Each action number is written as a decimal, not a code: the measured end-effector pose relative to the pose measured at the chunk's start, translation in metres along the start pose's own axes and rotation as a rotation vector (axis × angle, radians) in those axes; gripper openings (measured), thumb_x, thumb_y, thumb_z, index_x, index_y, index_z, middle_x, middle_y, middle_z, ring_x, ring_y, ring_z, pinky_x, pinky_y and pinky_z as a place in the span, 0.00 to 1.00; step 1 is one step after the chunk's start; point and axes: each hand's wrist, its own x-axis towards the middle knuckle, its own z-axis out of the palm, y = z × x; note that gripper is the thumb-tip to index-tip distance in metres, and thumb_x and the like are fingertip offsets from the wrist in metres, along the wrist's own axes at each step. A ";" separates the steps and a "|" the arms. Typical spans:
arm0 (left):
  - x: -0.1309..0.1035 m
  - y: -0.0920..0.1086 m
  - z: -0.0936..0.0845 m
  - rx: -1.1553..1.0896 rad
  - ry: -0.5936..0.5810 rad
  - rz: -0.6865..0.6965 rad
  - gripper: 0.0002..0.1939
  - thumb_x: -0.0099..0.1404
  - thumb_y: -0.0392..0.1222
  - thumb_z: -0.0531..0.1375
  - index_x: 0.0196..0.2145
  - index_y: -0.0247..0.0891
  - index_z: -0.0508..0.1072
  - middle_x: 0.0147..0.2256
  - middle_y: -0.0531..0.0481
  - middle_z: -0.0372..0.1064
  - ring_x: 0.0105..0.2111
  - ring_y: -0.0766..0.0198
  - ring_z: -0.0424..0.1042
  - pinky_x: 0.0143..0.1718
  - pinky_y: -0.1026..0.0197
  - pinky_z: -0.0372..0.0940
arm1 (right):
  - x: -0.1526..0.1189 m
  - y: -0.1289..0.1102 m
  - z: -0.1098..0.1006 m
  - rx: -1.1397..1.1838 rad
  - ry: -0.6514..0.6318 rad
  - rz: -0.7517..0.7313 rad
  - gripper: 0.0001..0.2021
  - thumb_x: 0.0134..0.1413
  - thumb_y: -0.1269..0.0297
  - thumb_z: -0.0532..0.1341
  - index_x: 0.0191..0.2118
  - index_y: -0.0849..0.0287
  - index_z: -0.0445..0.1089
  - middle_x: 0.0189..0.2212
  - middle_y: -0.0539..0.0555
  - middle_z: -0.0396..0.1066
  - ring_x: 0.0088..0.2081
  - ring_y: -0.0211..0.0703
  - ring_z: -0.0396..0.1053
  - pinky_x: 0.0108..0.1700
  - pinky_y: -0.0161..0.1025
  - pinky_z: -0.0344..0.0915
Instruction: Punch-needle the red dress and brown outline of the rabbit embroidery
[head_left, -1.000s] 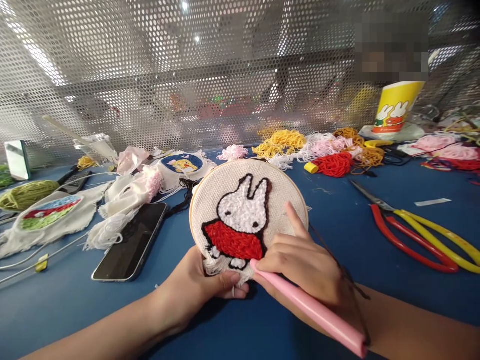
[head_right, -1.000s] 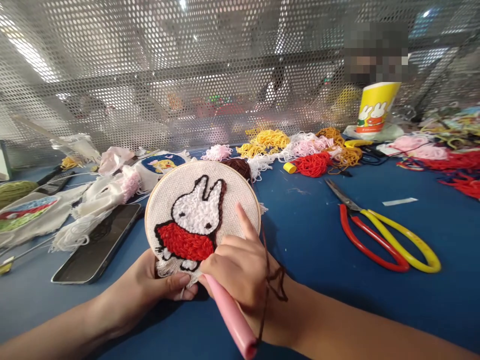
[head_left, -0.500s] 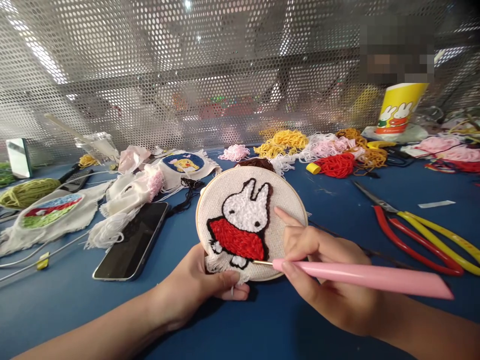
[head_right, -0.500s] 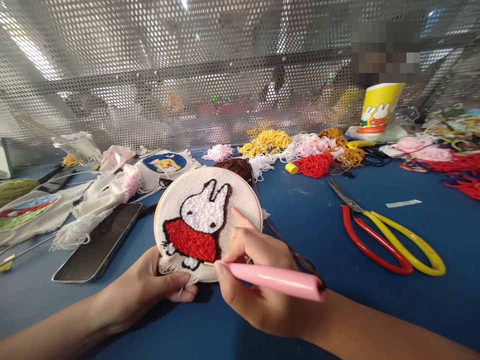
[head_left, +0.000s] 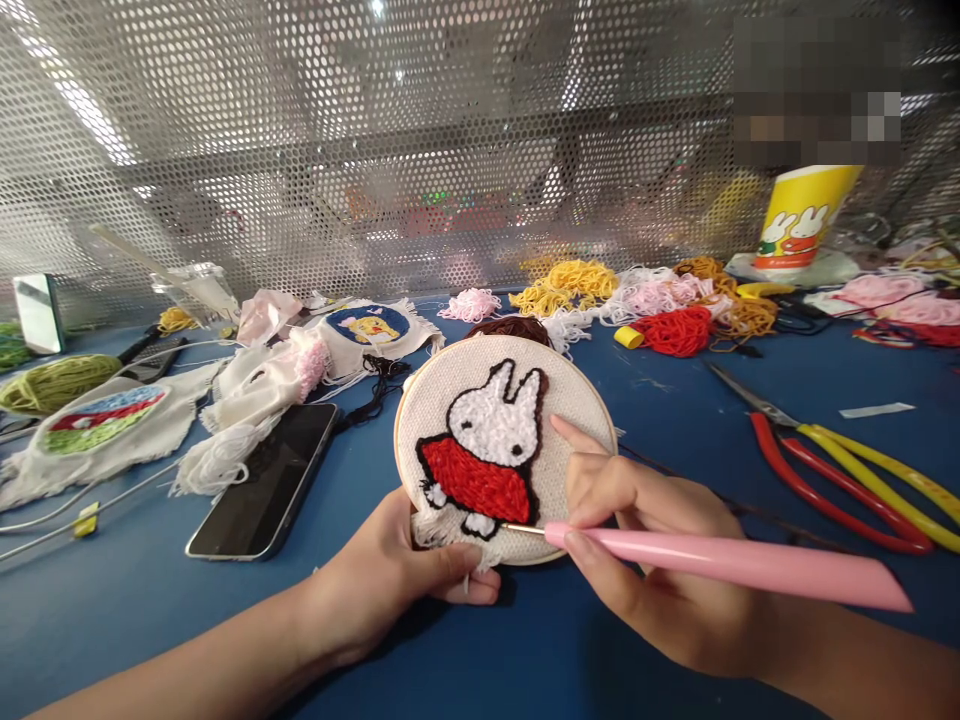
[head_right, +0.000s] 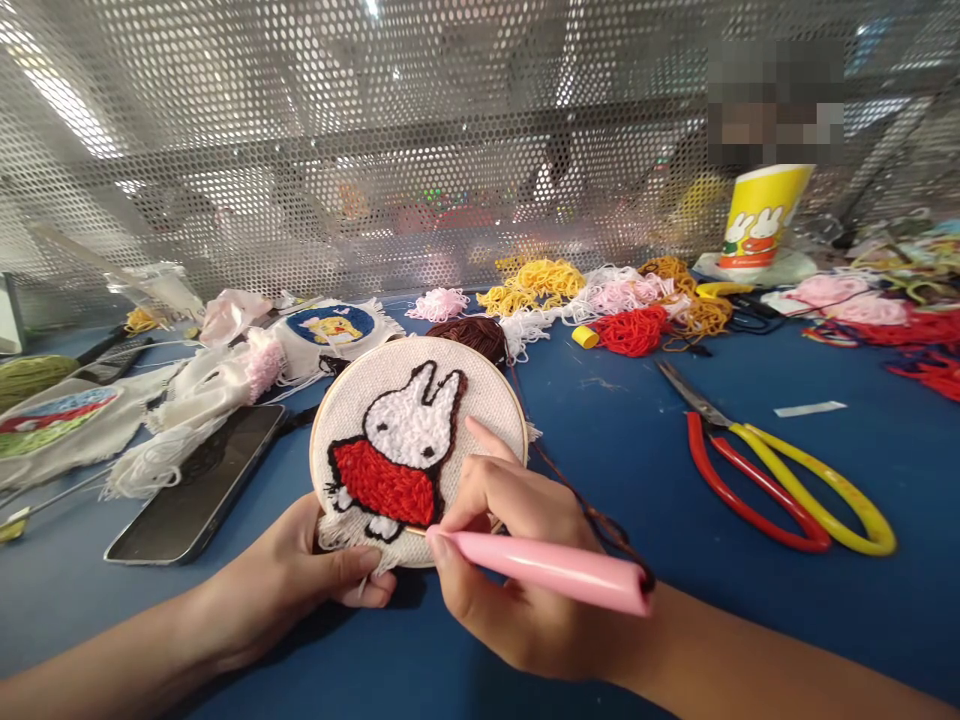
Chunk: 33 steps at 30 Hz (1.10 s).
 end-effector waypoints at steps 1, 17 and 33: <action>0.000 0.000 0.000 0.000 0.000 -0.001 0.11 0.48 0.30 0.63 0.32 0.30 0.69 0.23 0.50 0.71 0.21 0.71 0.71 0.25 0.69 0.69 | -0.001 0.001 0.000 -0.010 -0.008 0.000 0.07 0.44 0.76 0.54 0.27 0.58 0.53 0.19 0.44 0.55 0.21 0.30 0.56 0.36 0.40 0.62; -0.001 -0.002 0.007 0.057 0.106 -0.001 0.21 0.48 0.32 0.63 0.40 0.31 0.63 0.29 0.49 0.71 0.24 0.69 0.70 0.27 0.67 0.68 | 0.010 -0.012 0.011 -0.275 0.037 -0.111 0.08 0.44 0.75 0.52 0.19 0.59 0.57 0.14 0.46 0.56 0.18 0.31 0.55 0.45 0.50 0.60; -0.006 -0.002 0.012 0.201 0.151 0.070 0.19 0.47 0.35 0.63 0.38 0.32 0.63 0.30 0.50 0.71 0.26 0.66 0.70 0.28 0.66 0.67 | 0.005 -0.006 0.015 -0.434 -0.026 -0.323 0.14 0.46 0.71 0.56 0.13 0.60 0.57 0.10 0.45 0.54 0.17 0.31 0.51 0.54 0.54 0.50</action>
